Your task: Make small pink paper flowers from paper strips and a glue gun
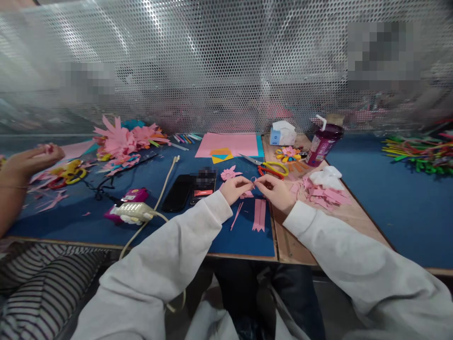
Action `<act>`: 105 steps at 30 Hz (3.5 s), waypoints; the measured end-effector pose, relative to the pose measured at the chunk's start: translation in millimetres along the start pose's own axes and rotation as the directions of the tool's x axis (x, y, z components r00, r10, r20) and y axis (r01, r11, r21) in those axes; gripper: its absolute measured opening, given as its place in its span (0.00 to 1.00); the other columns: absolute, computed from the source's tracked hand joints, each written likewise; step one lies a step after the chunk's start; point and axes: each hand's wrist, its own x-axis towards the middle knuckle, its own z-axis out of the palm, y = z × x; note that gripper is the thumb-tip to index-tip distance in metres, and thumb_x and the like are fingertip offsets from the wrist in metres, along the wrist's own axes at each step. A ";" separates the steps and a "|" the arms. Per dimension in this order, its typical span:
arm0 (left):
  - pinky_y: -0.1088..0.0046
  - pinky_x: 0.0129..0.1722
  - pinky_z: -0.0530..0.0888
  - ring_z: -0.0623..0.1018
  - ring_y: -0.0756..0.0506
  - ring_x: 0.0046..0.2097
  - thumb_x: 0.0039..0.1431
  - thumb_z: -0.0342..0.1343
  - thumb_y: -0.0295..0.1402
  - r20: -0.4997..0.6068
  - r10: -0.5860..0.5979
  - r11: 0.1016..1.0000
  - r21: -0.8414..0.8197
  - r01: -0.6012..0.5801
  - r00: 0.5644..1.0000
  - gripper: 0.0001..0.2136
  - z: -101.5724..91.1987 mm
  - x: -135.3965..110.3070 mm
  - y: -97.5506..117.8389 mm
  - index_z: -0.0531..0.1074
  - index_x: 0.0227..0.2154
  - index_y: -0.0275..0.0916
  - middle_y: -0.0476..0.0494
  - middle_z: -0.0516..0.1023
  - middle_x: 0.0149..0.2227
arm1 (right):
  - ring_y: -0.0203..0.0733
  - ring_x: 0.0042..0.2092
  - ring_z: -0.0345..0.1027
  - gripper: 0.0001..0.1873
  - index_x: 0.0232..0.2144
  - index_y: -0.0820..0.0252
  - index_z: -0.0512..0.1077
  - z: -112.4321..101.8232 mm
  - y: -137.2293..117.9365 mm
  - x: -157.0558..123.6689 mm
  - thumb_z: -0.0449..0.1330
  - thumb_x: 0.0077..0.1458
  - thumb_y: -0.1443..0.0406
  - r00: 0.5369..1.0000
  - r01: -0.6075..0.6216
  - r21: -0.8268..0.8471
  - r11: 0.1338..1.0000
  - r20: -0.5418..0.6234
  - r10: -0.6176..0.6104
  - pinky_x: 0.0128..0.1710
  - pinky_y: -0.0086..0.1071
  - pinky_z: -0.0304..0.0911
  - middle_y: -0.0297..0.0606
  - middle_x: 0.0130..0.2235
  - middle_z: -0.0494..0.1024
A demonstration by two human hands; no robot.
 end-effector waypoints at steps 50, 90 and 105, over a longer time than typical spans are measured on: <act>0.65 0.36 0.72 0.75 0.46 0.32 0.47 0.58 0.32 -0.022 0.061 0.994 0.091 -0.059 0.998 0.05 -0.6 -0.2 -0.7 0.73 0.26 0.34 0.45 0.76 0.27 | 0.37 0.27 0.63 0.09 0.27 0.60 0.71 1.2 1.7 -1.9 0.55 0.51 0.61 0.994 0.111 -0.182 0.977 0.025 -0.108 0.27 0.31 0.60 0.36 0.25 0.72; 0.67 0.36 0.74 0.76 0.48 0.31 0.47 0.58 0.29 0.009 0.071 0.967 0.244 -0.072 0.997 0.04 -0.7 -4.2 7.6 0.74 0.26 0.34 0.45 0.78 0.27 | 0.37 0.30 0.67 0.12 0.36 0.61 0.71 -0.8 11.7 0.8 0.54 0.55 0.59 0.994 0.112 -0.163 0.980 0.008 -0.112 0.29 0.31 0.64 0.38 0.31 0.75; 0.70 0.36 0.74 0.76 0.48 0.31 0.47 0.57 0.24 0.032 0.144 0.917 0.372 -0.146 0.989 0.02 1.1 -5.0 4.2 0.74 0.25 0.34 0.47 0.77 0.25 | 0.38 0.33 0.68 0.10 0.35 0.59 0.73 -1.2 6.5 -1.1 0.57 0.53 0.60 0.981 0.191 -0.233 0.953 0.087 -0.176 0.30 0.31 0.64 0.39 0.33 0.74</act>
